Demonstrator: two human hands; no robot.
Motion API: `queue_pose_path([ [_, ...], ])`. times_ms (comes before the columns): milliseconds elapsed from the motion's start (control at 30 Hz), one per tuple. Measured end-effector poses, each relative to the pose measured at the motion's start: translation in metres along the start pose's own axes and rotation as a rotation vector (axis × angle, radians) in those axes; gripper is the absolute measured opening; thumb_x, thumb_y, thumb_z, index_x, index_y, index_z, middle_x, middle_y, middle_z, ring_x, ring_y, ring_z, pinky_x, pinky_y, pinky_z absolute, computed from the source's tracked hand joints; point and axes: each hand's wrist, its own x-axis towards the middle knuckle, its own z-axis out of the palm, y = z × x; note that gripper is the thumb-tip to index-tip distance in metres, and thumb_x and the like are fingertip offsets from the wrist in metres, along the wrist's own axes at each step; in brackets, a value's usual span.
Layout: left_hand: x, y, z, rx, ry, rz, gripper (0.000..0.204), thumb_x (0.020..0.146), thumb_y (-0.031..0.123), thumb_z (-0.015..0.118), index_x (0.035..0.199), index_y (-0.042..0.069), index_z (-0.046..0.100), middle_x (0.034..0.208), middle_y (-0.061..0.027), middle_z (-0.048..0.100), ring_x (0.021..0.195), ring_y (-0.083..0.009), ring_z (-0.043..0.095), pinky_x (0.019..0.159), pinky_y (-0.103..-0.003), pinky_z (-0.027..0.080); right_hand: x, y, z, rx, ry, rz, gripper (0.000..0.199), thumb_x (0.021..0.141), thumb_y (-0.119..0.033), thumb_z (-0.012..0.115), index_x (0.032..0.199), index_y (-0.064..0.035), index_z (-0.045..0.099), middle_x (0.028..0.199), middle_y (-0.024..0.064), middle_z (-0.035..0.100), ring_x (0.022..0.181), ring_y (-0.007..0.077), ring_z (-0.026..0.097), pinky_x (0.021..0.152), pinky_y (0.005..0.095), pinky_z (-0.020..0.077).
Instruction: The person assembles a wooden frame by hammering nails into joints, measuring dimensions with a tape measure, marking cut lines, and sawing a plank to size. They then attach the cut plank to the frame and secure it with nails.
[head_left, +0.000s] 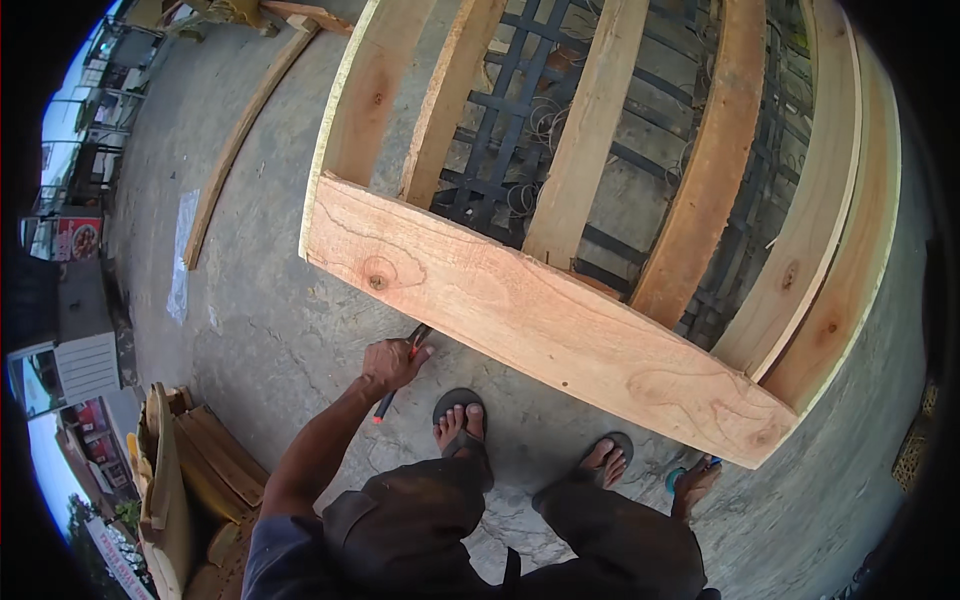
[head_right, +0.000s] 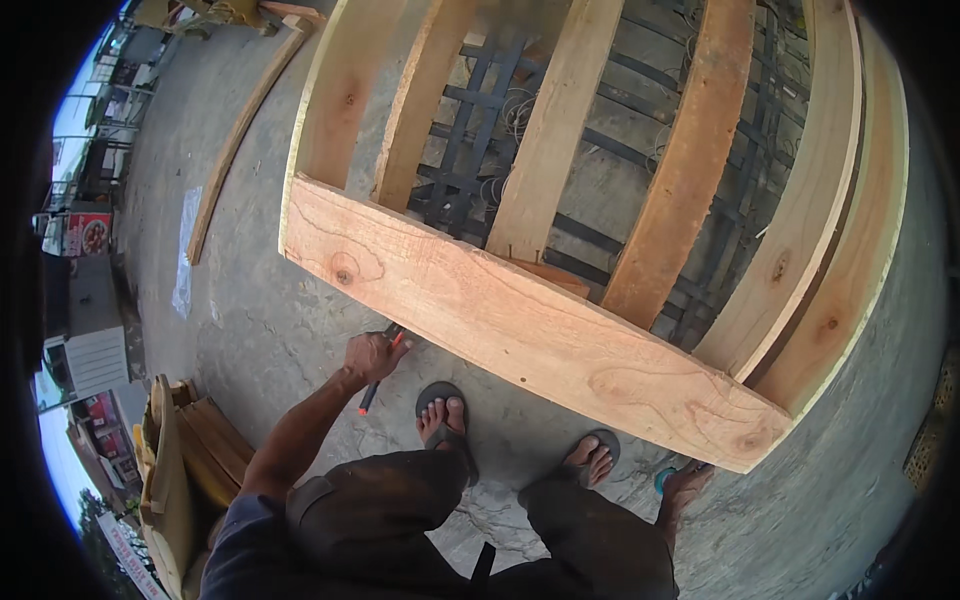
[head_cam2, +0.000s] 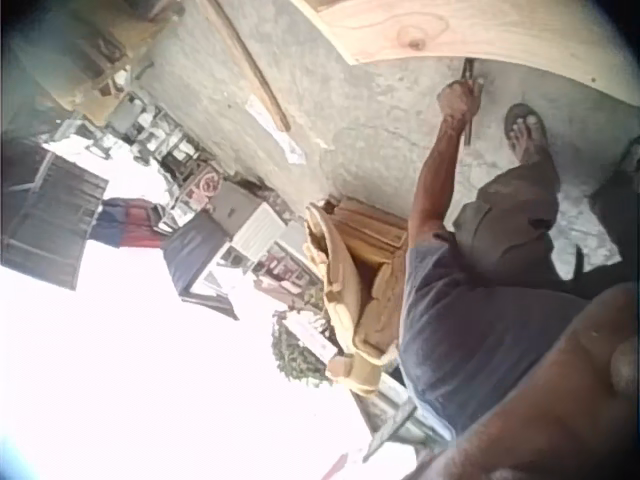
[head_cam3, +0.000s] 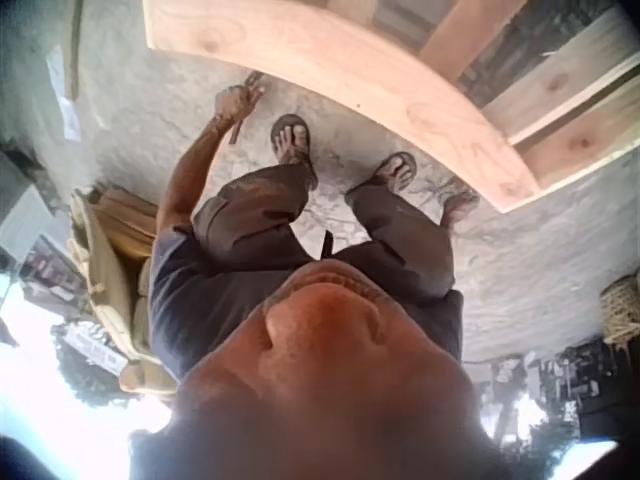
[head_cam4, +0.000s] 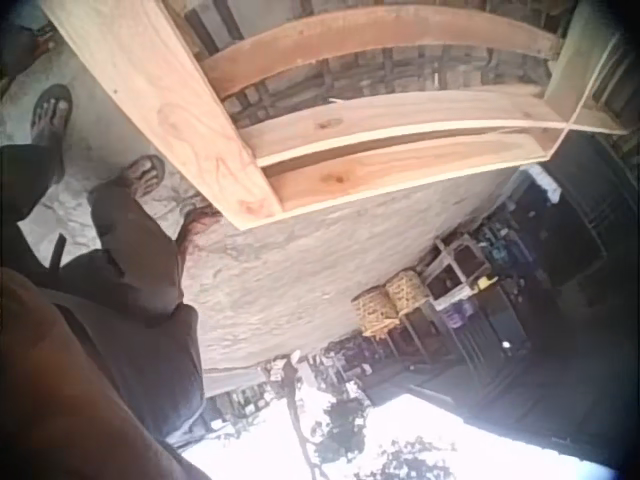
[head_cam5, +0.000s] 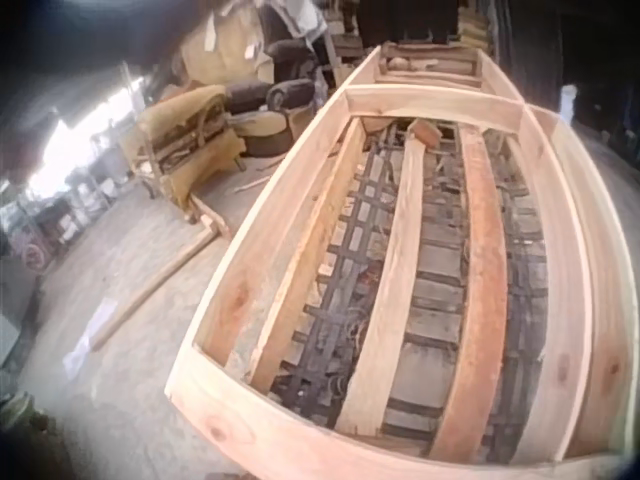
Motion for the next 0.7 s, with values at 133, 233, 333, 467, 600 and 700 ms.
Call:
queue_pose_path([
  [133, 0.022, 0.021, -0.008, -0.077, 0.171, 0.114, 0.029, 0.081, 0.037, 0.069, 0.081, 0.008, 0.070, 0.067, -0.0159, 0.068, 0.066, -0.0340, 0.069, 0.062, -0.045, 0.054, 0.010, 0.082, 0.012, 0.157, 0.220, -0.007, 0.054, 0.105, -0.043, 0.040, 0.121, 0.0082, 0.047, 0.107, 0.0326, 0.055, 0.094, 0.0458, 0.056, 0.081, 0.0524, 0.0420],
  [233, -0.025, 0.038, -0.035, -0.001, 0.209, 0.009, 0.029, 0.083, 0.036, 0.067, 0.083, 0.007, 0.071, 0.066, -0.0164, 0.068, 0.066, -0.0335, 0.069, 0.062, -0.046, 0.054, -0.001, -0.008, -0.055, 0.579, 0.136, 0.184, 0.056, 0.105, -0.047, 0.037, 0.099, 0.0050, 0.058, 0.094, 0.0185, 0.058, 0.090, 0.0299, 0.057, 0.082, 0.0445, 0.0491],
  [333, -0.038, 0.094, -0.080, 0.045, 0.183, 0.224, 0.028, 0.087, 0.035, 0.066, 0.085, 0.008, 0.072, 0.063, -0.0179, 0.065, 0.065, -0.0342, 0.069, 0.061, -0.045, 0.054, 0.020, -0.104, -0.156, 0.857, 0.533, 0.236, 0.056, 0.105, -0.051, 0.036, 0.085, -0.0022, 0.053, 0.081, 0.0089, 0.051, 0.073, 0.0195, 0.049, 0.067, 0.0344, 0.0441],
  [467, -0.055, 0.185, -0.143, -0.486, -0.010, 0.745, 0.032, 0.091, 0.038, 0.066, 0.094, 0.006, 0.071, 0.065, -0.0143, 0.064, 0.061, -0.0280, 0.065, 0.060, -0.041, 0.050, 0.009, -0.217, -0.185, 1.143, 0.129, -0.293, 0.047, 0.106, -0.043, 0.040, 0.077, -0.0062, 0.046, 0.074, 0.0038, 0.044, 0.065, 0.0129, 0.043, 0.058, 0.0279, 0.0383],
  [600, -0.065, 0.242, -0.149, -0.840, 0.042, 0.905, 0.036, 0.090, 0.039, 0.070, 0.106, 0.007, 0.069, 0.062, -0.0095, 0.061, 0.053, -0.0191, 0.057, 0.055, -0.037, 0.045, -0.045, -0.322, -0.158, 0.871, -0.517, -0.474, 0.051, 0.105, -0.050, 0.040, 0.079, -0.0069, 0.050, 0.068, 0.0034, 0.050, 0.061, 0.0117, 0.048, 0.055, 0.0258, 0.0389],
  [700, -0.064, 0.251, -0.124, -1.005, 0.161, 0.939, 0.036, 0.089, 0.036, 0.072, 0.111, 0.007, 0.066, 0.058, -0.0074, 0.057, 0.052, -0.0155, 0.054, 0.053, -0.034, 0.041, -0.058, -0.362, -0.153, 0.860, -0.651, -0.403, 0.053, 0.105, -0.049, 0.040, 0.076, -0.0054, 0.053, 0.069, 0.0023, 0.051, 0.062, 0.0107, 0.050, 0.060, 0.0273, 0.0436],
])
